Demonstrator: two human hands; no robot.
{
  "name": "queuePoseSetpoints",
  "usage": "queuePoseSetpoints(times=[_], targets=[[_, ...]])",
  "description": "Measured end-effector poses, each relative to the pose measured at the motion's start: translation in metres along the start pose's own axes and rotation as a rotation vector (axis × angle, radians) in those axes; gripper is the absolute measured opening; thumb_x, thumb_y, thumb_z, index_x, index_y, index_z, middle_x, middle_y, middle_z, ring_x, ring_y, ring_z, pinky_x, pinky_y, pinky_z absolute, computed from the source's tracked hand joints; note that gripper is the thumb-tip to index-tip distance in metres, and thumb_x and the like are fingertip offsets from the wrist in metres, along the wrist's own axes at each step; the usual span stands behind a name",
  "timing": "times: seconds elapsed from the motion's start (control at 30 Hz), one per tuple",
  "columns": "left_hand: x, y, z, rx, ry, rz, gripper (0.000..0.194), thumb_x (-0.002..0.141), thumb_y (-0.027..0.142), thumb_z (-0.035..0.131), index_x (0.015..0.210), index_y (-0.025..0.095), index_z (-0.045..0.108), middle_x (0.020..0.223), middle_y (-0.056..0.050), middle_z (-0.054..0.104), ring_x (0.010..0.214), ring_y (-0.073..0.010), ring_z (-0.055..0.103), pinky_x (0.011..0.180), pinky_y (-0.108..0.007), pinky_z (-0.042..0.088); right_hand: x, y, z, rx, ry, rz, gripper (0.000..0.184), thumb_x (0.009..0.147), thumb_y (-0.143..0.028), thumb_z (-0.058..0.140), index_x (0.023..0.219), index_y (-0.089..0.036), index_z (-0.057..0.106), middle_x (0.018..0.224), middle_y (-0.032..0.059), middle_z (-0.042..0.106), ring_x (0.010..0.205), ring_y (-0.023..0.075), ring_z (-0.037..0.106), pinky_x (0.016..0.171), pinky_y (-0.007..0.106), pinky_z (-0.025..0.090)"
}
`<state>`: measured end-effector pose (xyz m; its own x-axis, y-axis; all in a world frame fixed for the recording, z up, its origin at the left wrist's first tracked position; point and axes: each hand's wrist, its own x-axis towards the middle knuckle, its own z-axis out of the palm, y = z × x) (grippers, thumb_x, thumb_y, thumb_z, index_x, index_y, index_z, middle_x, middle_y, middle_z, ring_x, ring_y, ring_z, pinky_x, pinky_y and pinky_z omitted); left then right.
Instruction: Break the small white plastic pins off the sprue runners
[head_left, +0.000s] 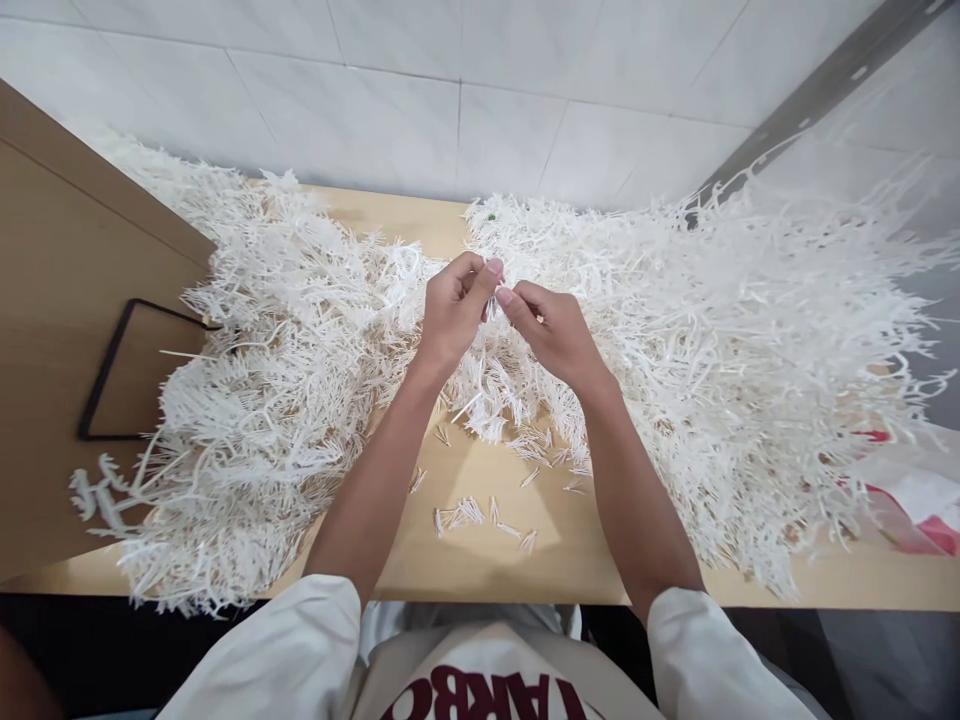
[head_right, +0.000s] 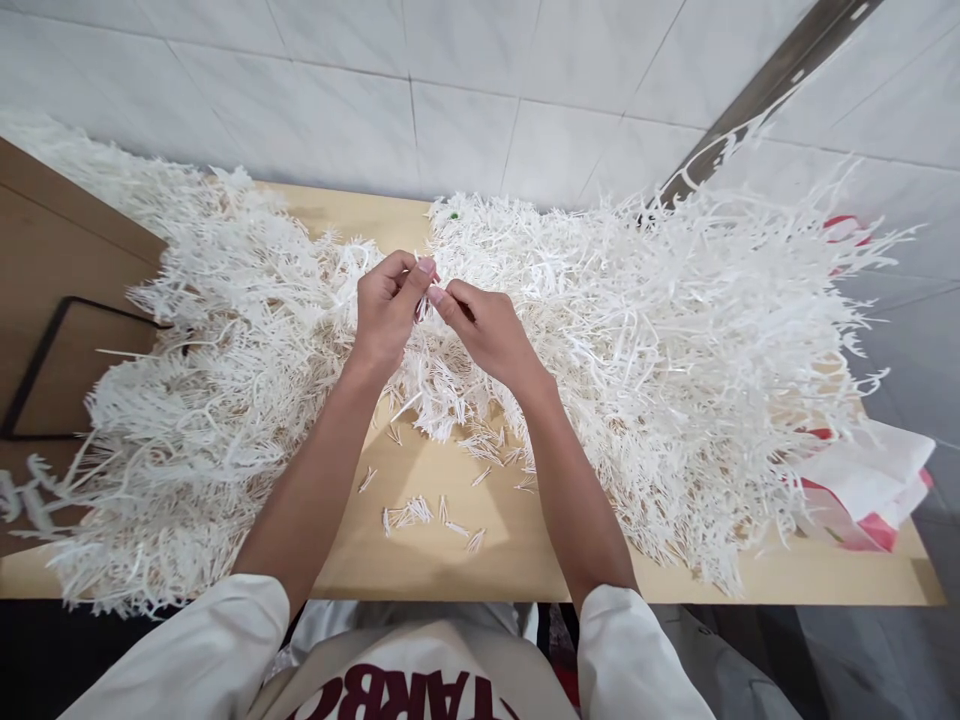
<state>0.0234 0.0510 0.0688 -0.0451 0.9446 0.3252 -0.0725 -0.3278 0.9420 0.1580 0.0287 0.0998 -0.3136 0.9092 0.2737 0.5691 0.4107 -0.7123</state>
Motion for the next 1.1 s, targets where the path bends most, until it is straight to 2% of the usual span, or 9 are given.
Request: queuePoseSetpoints(times=[0.17,0.23,0.3,0.37,0.5,0.63,0.77,0.93,1.1], targets=[[0.005,-0.007,-0.013,0.008,0.23,-0.016,0.038,0.082,0.05,0.058,0.063,0.019,0.047,0.054,0.005,0.034,0.046,-0.0045,0.032,0.042,-0.02,0.026,-0.008,-0.023,-0.008,-0.074,-0.225,-0.166,0.044,0.094,-0.046,0.039,0.06,-0.018,0.038,0.053,-0.0058,0.036,0.05,0.0056,0.029,0.055,0.024,0.025],[0.009,-0.007,-0.021,-0.02,0.289,-0.034,0.038,0.082,0.051,0.057,0.064,0.019,0.047,0.053,0.006,0.033,0.044,-0.0041,0.031,0.041,-0.02,0.025,-0.01,-0.029,-0.01,0.002,-0.17,-0.144,0.042,0.093,-0.048,0.04,0.064,-0.018,0.046,0.057,-0.0049,0.045,0.053,0.0057,0.039,0.059,0.023,0.03],[0.011,-0.004,-0.025,-0.052,0.27,-0.036,0.038,0.083,0.053,0.055,0.066,0.02,0.047,0.054,0.006,0.036,0.042,-0.0037,0.032,0.041,-0.02,0.025,-0.009,-0.026,-0.01,0.076,0.002,-0.056,0.038,0.091,-0.051,0.041,0.075,-0.02,0.055,0.069,-0.0026,0.056,0.062,0.0072,0.049,0.064,0.022,0.035],[0.011,0.003,-0.022,-0.053,0.195,-0.038,0.038,0.082,0.054,0.055,0.068,0.02,0.048,0.056,0.006,0.04,0.042,-0.0033,0.035,0.041,-0.02,0.026,-0.005,-0.018,-0.008,0.132,0.085,0.019,0.037,0.09,-0.055,0.042,0.089,-0.021,0.058,0.083,-0.0001,0.061,0.072,0.0091,0.054,0.068,0.023,0.038],[0.004,0.014,-0.011,0.012,0.013,-0.078,0.037,0.081,0.055,0.056,0.068,0.021,0.049,0.055,0.006,0.042,0.042,-0.0037,0.038,0.042,-0.02,0.027,-0.001,-0.005,-0.004,0.147,-0.026,0.028,0.039,0.092,-0.053,0.037,0.081,-0.021,0.057,0.076,-0.0006,0.059,0.068,0.0092,0.051,0.065,0.024,0.037],[-0.001,0.018,-0.009,0.058,-0.051,-0.062,0.036,0.083,0.052,0.056,0.066,0.021,0.049,0.052,0.005,0.041,0.042,-0.0048,0.037,0.043,-0.021,0.027,-0.002,-0.01,0.0,0.059,-0.04,-0.007,0.035,0.092,-0.037,0.043,0.062,-0.019,0.044,0.056,-0.0046,0.041,0.053,0.0067,0.033,0.054,0.024,0.027],[-0.004,0.019,-0.006,0.147,0.019,-0.006,0.037,0.083,0.048,0.058,0.062,0.019,0.048,0.048,0.006,0.032,0.044,-0.0055,0.032,0.045,-0.023,0.024,-0.004,-0.016,0.002,0.022,-0.1,-0.028,0.031,0.086,-0.022,0.042,0.058,-0.019,0.03,0.052,-0.0061,0.027,0.05,0.0061,0.023,0.051,0.025,0.021],[-0.009,0.017,0.005,0.165,0.111,0.028,0.04,0.084,0.049,0.057,0.061,0.019,0.044,0.05,0.006,0.028,0.046,-0.0063,0.029,0.046,-0.024,0.023,-0.007,-0.018,-0.008,0.029,-0.16,-0.021,0.025,0.079,-0.015,0.044,0.057,-0.019,0.032,0.052,-0.0064,0.026,0.05,0.0057,0.022,0.05,0.025,0.02],[0.002,0.002,-0.016,0.073,0.242,-0.073,0.039,0.084,0.051,0.056,0.063,0.02,0.044,0.052,0.005,0.035,0.046,-0.0058,0.03,0.043,-0.022,0.024,-0.018,-0.036,-0.021,0.25,-0.405,-0.269,0.029,0.078,-0.016,0.046,0.05,-0.019,0.038,0.048,-0.0056,0.037,0.047,0.0057,0.031,0.049,0.024,0.027]])
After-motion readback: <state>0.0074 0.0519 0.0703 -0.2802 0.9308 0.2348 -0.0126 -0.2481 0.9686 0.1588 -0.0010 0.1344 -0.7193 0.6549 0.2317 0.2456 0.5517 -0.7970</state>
